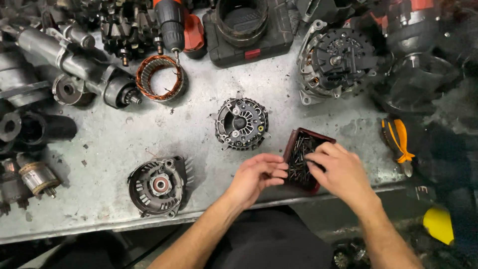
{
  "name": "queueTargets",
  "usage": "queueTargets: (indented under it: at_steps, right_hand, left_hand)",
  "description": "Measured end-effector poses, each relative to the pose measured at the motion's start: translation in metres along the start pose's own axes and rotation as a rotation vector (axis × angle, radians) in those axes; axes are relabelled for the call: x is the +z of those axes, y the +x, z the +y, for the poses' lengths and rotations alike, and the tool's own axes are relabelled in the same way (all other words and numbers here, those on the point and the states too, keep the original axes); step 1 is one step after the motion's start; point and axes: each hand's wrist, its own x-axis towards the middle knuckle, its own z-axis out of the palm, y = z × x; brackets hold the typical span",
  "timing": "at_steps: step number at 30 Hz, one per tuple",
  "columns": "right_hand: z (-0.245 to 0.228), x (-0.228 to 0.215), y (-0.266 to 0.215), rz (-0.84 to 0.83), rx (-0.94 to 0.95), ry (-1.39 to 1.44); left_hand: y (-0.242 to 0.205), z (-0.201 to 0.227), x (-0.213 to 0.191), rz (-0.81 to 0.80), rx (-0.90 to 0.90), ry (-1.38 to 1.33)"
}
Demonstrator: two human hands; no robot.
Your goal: The person handles two alternator halves on a workbench, then retrieves a red box of screws from a wall rack. They pour the screws onto the table, select a few, and insert them into the alternator housing by hand.
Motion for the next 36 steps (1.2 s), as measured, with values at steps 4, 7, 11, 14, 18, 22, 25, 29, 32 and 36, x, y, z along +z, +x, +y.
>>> queueTargets:
  at_steps: [4,7,11,14,18,22,25,29,32,36]
  right_hand:
    - [-0.004,0.017,-0.006,-0.06,0.003,-0.278]
    - [-0.016,0.02,-0.011,-0.117,0.041,-0.364]
    - [-0.025,0.029,-0.019,-0.112,0.164,-0.426]
    - [-0.034,0.036,-0.013,-0.044,0.196,-0.404]
    - [-0.041,0.045,-0.016,-0.006,0.197,-0.457]
    - [-0.041,0.057,-0.03,0.074,0.228,-0.535]
    - [-0.046,0.059,-0.027,0.176,0.271,-0.501]
    - [-0.047,0.055,-0.022,0.133,0.305,-0.472]
    - [-0.042,0.053,-0.022,0.047,0.344,-0.472]
    - [-0.034,0.049,-0.014,0.11,0.348,-0.45]
  left_hand:
    - [-0.032,-0.002,-0.018,-0.004,-0.027,0.01]
    - [-0.054,-0.008,-0.04,0.015,-0.079,0.045]
    - [-0.068,-0.009,-0.067,0.0,-0.125,0.074]
    - [-0.078,0.007,-0.073,-0.012,-0.128,0.085]
    - [-0.087,0.016,-0.096,-0.04,-0.14,0.136]
    - [-0.096,0.024,-0.109,-0.023,-0.157,0.196]
    - [-0.095,0.03,-0.114,-0.071,-0.159,0.182]
    - [-0.097,0.033,-0.106,-0.035,-0.164,0.179]
    - [-0.094,0.029,-0.103,-0.043,-0.151,0.174]
    - [-0.087,0.015,-0.109,-0.054,-0.16,0.251]
